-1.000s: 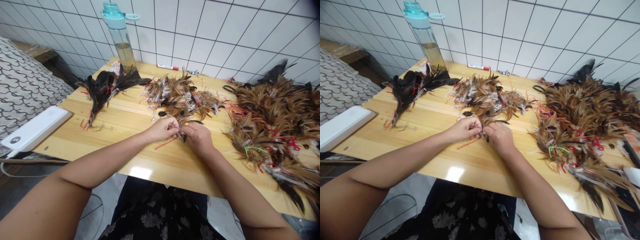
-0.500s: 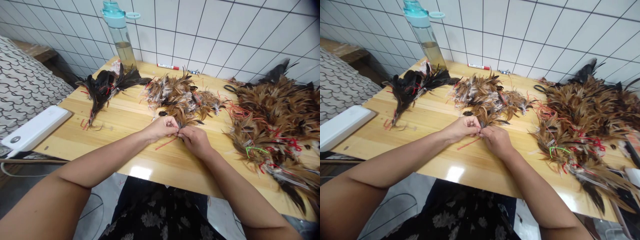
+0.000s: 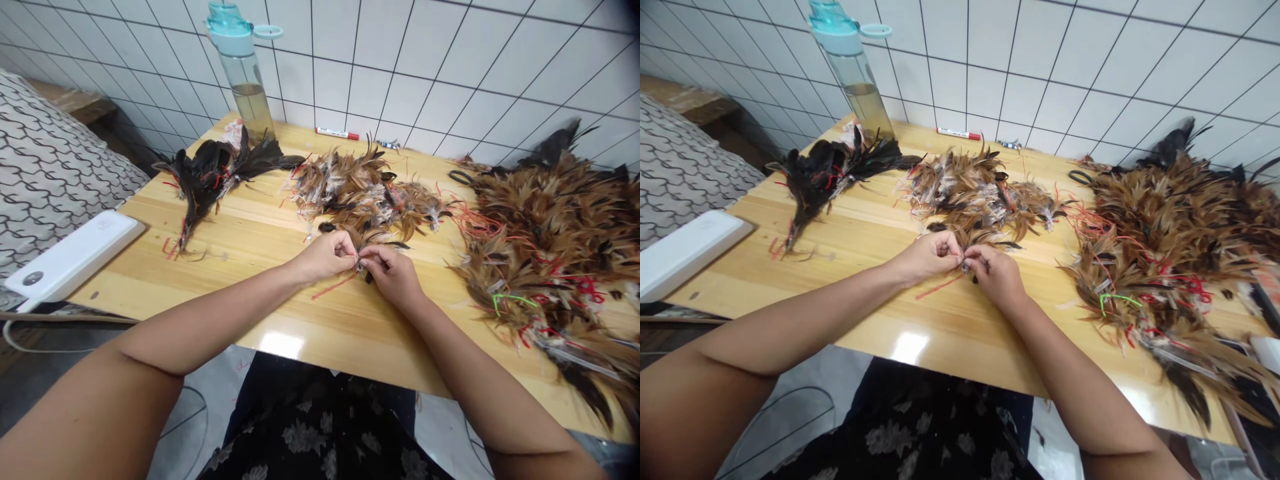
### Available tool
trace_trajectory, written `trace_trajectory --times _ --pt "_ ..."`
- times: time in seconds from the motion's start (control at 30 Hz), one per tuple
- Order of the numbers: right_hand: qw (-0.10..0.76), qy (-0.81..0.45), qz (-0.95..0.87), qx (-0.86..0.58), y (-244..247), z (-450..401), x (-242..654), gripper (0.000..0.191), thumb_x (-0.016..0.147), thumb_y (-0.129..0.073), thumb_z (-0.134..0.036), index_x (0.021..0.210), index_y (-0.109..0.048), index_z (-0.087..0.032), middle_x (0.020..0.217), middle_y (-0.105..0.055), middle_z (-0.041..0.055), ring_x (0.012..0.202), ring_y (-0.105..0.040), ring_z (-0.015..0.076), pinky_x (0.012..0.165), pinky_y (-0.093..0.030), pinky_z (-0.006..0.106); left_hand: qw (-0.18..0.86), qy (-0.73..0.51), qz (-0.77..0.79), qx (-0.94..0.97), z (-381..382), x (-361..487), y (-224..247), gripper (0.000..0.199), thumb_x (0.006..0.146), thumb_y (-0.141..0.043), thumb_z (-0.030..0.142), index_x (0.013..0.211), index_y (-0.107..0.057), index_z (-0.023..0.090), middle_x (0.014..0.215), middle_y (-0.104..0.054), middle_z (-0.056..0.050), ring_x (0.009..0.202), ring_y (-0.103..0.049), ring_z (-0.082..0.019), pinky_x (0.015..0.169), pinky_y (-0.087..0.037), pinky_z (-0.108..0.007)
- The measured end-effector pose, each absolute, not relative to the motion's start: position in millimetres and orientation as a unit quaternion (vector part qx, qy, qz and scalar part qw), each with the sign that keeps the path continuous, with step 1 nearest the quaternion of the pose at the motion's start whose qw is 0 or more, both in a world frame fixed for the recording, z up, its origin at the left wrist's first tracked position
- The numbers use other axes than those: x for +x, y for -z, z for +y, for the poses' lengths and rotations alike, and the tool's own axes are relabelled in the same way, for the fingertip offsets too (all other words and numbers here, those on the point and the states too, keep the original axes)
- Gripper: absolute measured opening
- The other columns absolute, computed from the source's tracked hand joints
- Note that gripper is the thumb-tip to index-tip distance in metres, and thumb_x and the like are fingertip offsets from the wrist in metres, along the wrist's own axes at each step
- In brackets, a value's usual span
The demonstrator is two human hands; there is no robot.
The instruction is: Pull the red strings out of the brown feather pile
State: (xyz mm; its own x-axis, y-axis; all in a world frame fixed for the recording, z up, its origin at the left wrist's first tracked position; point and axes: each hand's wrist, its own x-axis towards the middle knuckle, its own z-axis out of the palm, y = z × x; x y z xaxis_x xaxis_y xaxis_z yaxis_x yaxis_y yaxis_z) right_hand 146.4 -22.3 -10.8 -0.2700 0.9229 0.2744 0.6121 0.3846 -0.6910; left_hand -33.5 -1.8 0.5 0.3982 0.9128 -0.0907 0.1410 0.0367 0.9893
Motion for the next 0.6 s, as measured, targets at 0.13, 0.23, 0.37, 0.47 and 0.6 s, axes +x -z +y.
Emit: trace_trajectory --times 0.13,0.23,0.37,0.47,0.6 --pt "0.331 -0.206 -0.774 -0.499 14.1 -21.2 147.0 0.015 0.083 -0.058 -0.021 0.09 -0.07 -0.021 0.078 -0.071 0.0031 0.073 -0.063 0.0165 0.07 -0.045 0.027 0.525 -0.337 0.438 0.647 -1.8 -34.3 -2.3 0.012 0.07 -0.065 0.02 0.072 -0.054 0.014 0.062 -0.056 0.003 0.055 -0.048 -0.006 0.053 -0.035 -0.018" --pt "0.339 -0.214 -0.773 -0.492 15.5 -19.6 147.2 0.016 0.083 -0.057 -0.02 0.088 -0.072 -0.022 0.085 -0.073 0.0042 0.078 -0.065 0.0178 0.072 -0.047 0.029 0.493 -0.338 0.435 0.674 -2.7 -34.4 -5.2 0.011 0.071 -0.065 0.019 0.072 -0.055 0.014 0.064 -0.056 0.003 0.055 -0.045 -0.005 0.052 -0.035 -0.018" --pt "0.346 -0.231 -0.763 -0.494 14.7 -18.2 147.1 0.012 0.082 -0.058 -0.02 0.082 -0.071 -0.021 0.075 -0.071 0.0028 0.068 -0.063 0.0157 0.066 -0.046 0.026 0.46 -0.347 0.427 0.697 -6.5 -33.0 -6.7 0.011 0.074 -0.063 0.021 0.075 -0.054 0.015 0.062 -0.053 0.004 0.052 -0.042 -0.004 0.049 -0.033 -0.017" --pt "0.343 -0.243 -0.753 -0.506 13.4 -18.7 146.3 0.011 0.081 -0.059 -0.022 0.077 -0.069 -0.02 0.063 -0.066 0.0005 0.058 -0.057 0.0134 0.06 -0.043 0.024 0.415 -0.358 0.416 0.725 -9.2 -32.4 -5.6 0.008 0.078 -0.06 0.021 0.077 -0.054 0.015 0.063 -0.054 0.004 0.053 -0.044 -0.005 0.05 -0.034 -0.017" --pt "0.349 -0.273 -0.739 -0.507 12.5 -19.6 144.8 0.01 0.08 -0.06 -0.025 0.077 -0.068 -0.02 0.06 -0.063 -0.0003 0.056 -0.054 0.0126 0.058 -0.041 0.024 0.316 -0.371 0.375 0.789 -8.9 -33.5 -3.7 0.004 0.083 -0.055 0.017 0.084 -0.059 0.016 0.075 -0.062 0.0 0.064 -0.054 -0.007 0.06 -0.041 -0.017"
